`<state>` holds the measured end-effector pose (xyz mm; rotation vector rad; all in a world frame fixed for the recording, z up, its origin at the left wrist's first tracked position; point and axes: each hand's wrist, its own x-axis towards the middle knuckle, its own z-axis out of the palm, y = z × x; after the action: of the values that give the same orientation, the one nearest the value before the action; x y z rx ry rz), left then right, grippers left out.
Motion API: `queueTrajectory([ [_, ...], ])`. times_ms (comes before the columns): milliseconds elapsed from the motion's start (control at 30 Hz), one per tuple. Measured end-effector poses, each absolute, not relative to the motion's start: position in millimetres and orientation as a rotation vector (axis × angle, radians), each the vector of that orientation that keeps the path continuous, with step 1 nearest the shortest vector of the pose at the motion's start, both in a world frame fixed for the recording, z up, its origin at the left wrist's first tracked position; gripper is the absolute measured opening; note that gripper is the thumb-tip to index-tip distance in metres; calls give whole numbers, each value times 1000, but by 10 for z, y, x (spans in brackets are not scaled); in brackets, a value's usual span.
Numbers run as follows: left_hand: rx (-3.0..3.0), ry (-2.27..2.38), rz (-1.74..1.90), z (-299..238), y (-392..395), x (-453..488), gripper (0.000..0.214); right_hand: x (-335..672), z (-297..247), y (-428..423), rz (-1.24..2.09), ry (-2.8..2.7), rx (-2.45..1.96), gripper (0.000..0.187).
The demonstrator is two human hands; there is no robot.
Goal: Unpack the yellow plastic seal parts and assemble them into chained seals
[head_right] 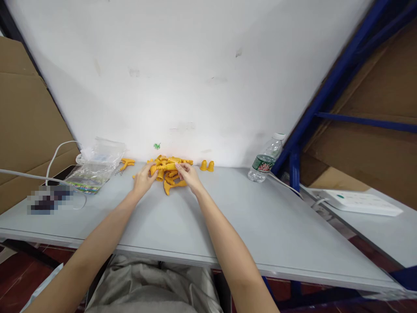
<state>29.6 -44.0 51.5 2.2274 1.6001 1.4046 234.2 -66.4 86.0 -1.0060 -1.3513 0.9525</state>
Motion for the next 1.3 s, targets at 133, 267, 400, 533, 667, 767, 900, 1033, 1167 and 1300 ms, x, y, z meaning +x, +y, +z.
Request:
queueTrajectory([
  [133,2251,1623,1346,543,-445,267,35,2472,832,-613,955,-1490,-985,54],
  [267,2257,1668,1315,577,-456,250,35,2569,806,-597,861,-1640,-992,59],
  [400,2275,1675,1309,600,-474,248,35,2578,772,-593,849,-1683,-1010,54],
  [533,2287,1709,1260,617,-495,263,36,2553,697,-535,809,-1683,-1028,51],
  [667,2272,1758,1228,628,-508,279,36,2573,629,-476,537,-1788,-1034,41],
  [767,2287,1772,1214,632,-515,292,35,2598,595,-456,244,-1907,-1034,34],
  [900,2313,1797,1166,643,-539,321,34,2603,554,-461,-176,-1991,-1086,34],
  [1033,2309,1810,1140,663,-579,369,33,2590,519,-474,-443,-1981,-1179,38],
  [1167,2313,1808,1142,672,-610,407,33,2581,496,-466,-568,-1945,-1215,38],
  [1300,2298,1787,1203,661,-605,408,32,2569,493,-471,-608,-1972,-1244,34],
])
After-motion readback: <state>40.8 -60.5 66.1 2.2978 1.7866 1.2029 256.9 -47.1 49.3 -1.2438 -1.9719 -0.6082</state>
